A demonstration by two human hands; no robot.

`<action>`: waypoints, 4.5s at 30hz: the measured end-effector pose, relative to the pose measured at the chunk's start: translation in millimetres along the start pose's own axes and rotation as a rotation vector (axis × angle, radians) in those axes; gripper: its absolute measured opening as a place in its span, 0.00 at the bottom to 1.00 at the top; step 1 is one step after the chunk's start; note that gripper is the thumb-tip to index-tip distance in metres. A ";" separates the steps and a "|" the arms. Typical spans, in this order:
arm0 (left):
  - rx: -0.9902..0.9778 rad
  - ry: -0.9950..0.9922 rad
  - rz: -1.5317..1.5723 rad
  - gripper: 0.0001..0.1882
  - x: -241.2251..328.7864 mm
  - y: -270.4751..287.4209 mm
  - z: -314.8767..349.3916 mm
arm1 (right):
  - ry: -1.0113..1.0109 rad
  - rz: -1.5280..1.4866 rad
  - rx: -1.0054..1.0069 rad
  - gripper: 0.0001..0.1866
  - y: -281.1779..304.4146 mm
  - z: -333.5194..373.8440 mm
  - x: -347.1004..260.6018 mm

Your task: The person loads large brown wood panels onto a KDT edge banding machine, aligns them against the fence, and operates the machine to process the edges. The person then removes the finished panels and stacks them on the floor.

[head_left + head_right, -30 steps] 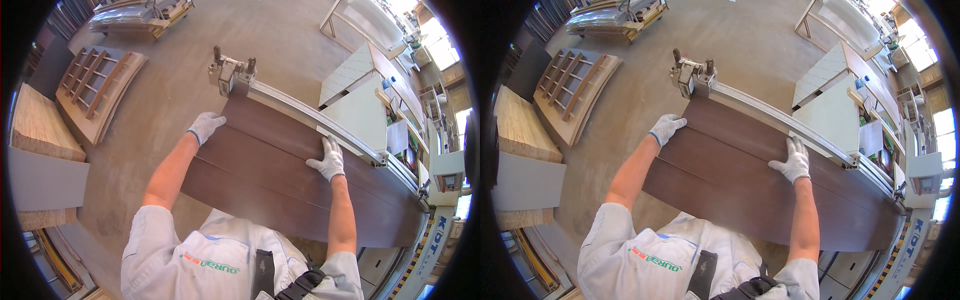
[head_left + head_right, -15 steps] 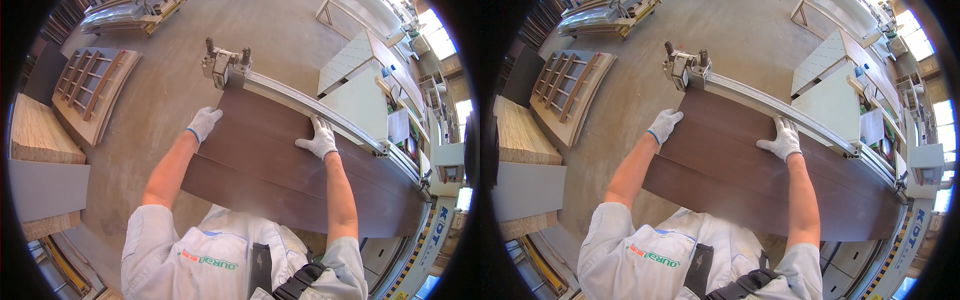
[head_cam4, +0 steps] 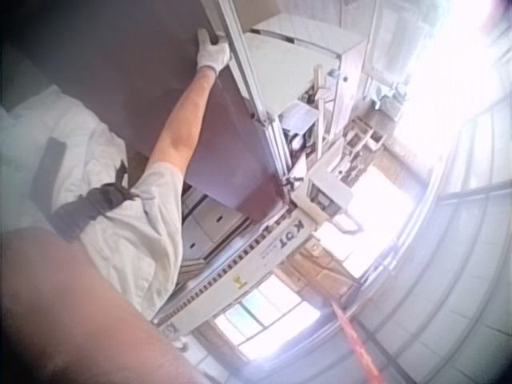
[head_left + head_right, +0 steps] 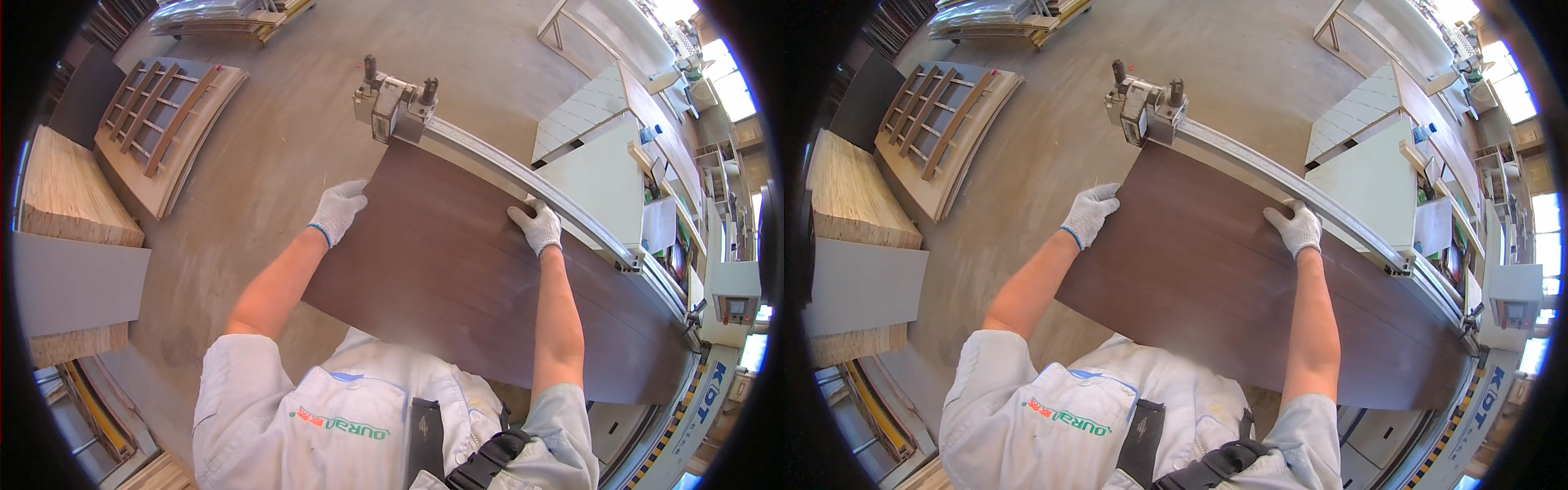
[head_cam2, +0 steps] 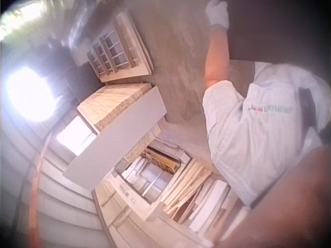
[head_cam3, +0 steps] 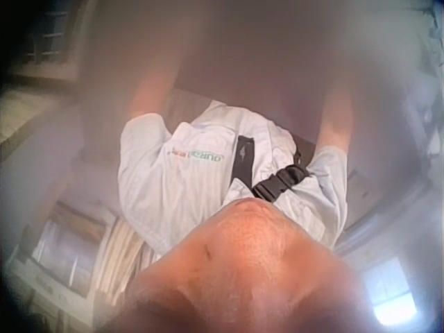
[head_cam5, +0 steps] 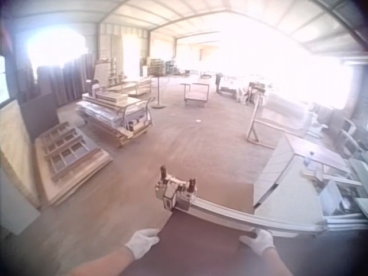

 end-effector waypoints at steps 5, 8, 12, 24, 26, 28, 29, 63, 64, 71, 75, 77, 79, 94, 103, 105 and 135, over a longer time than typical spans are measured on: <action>0.053 -0.018 0.026 0.26 -25.5 5.1 -11.3 | 0.026 0.006 0.062 0.39 -3.0 -1.1 -2.3; 0.074 -0.036 0.008 0.26 -26.8 -0.1 -10.7 | 0.026 -0.013 0.077 0.39 -2.6 0.2 -4.0; 0.068 -0.058 -0.018 0.26 -22.6 -2.4 -7.9 | 0.013 -0.024 0.057 0.40 -4.0 -0.3 -1.0; 0.065 -0.053 0.122 0.25 -16.9 -3.6 -8.0 | 0.121 0.055 0.255 0.33 6.9 23.3 6.0; 0.071 -0.065 0.088 0.24 -16.8 -2.3 -8.0 | 0.166 0.099 0.371 0.31 8.7 42.8 15.2; 0.075 -0.066 0.067 0.24 -19.6 -1.0 -9.6 | 0.143 0.073 0.416 0.29 10.7 69.3 28.2; 0.077 -0.062 0.064 0.24 -22.5 -0.2 -11.1 | 0.134 0.052 0.432 0.29 13.2 84.4 34.6; 0.026 -0.109 0.103 0.22 -22.7 2.1 -18.5 | -1.239 -1.335 0.855 0.28 -87.5 426.1 288.3; 0.020 -0.094 0.120 0.21 -25.9 5.0 -19.9 | -1.225 -1.295 0.886 0.27 -80.7 420.2 276.3; -0.076 -0.005 0.199 0.22 -15.4 16.5 -17.9 | -1.268 -1.211 0.923 0.30 -65.7 417.4 251.0; -0.174 0.063 0.252 0.21 -17.3 25.0 -25.2 | -1.303 -1.143 0.940 0.28 -68.8 421.4 251.7; -0.172 -0.604 -0.639 0.21 -9.2 26.2 -27.9 | -1.229 -1.267 0.758 0.28 -94.0 425.6 267.7; -0.227 -0.143 0.129 0.21 -19.1 18.1 -25.0 | -1.226 -1.193 0.760 0.28 -68.7 430.7 274.8; -0.263 -0.164 0.221 0.24 -45.2 32.2 -47.9 | -1.274 -0.946 0.745 0.14 -29.3 412.6 275.3; -0.189 -0.091 0.419 0.25 -44.9 23.1 -26.4 | -1.397 -0.792 0.693 0.19 -25.5 415.6 295.6; -0.195 -0.095 0.458 0.26 -49.0 20.9 -26.5 | -1.385 -0.802 0.674 0.20 -26.3 417.0 302.0; -0.149 -0.110 0.594 0.25 -63.5 14.7 -35.1 | -1.367 -0.677 0.584 0.29 -35.9 417.2 306.6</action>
Point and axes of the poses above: each hand's wrist, its own z-axis away from the middle knuckle, its own y-axis out of the back of the hand, x = y × z, the point moved 4 cm from there along -z, towards the middle knuckle, and after that the axes turned 3 degrees about z, right-handed, at the moved point
